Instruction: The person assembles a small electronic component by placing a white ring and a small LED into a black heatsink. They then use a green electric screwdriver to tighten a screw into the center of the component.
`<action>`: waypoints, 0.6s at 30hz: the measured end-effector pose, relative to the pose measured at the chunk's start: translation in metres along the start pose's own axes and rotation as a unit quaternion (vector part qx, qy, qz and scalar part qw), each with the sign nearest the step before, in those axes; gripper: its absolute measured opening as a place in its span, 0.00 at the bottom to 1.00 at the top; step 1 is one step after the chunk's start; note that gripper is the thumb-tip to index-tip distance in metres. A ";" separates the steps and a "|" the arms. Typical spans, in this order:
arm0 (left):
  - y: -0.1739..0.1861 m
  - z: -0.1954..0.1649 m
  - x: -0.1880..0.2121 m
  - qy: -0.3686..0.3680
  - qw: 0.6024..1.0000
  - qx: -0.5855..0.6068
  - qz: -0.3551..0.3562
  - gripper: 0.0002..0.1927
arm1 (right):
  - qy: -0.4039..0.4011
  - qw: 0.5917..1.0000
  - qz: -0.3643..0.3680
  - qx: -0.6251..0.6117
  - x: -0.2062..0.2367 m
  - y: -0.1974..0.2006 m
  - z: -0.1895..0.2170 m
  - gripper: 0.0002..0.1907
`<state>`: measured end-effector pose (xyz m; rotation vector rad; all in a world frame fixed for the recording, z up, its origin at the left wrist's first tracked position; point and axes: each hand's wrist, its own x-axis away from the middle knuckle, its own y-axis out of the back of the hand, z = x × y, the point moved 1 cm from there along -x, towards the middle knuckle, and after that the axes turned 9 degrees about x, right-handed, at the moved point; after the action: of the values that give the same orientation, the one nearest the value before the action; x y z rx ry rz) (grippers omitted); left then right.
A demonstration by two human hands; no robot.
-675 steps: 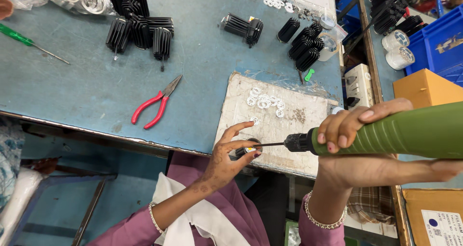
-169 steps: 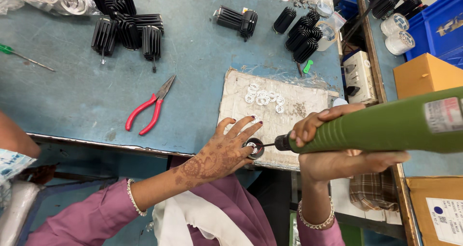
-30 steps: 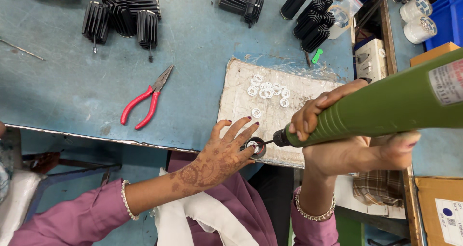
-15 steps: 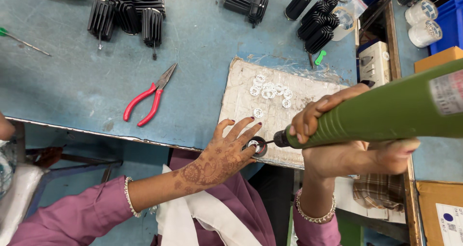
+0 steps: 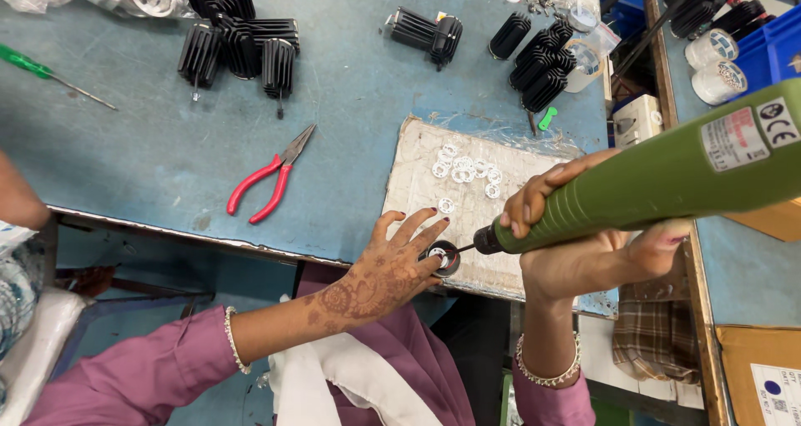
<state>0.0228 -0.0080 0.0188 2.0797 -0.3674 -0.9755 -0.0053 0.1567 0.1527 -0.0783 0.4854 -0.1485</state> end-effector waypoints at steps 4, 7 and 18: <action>0.001 -0.001 0.001 -0.001 1.000 0.011 -0.013 0.19 | 0.028 0.998 -0.028 0.056 0.001 -0.002 0.001 0.52; -0.002 -0.004 0.003 -0.002 1.000 -0.004 -0.020 0.18 | 0.027 0.998 -0.009 0.050 0.008 -0.002 -0.001 0.52; -0.001 -0.004 0.000 0.007 1.000 0.003 -0.011 0.18 | 0.025 0.996 -0.038 0.072 0.004 0.000 -0.009 0.53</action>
<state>0.0260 -0.0054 0.0194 2.0998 -0.3412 -0.9738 -0.0061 0.1555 0.1429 0.0490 0.5207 -0.2594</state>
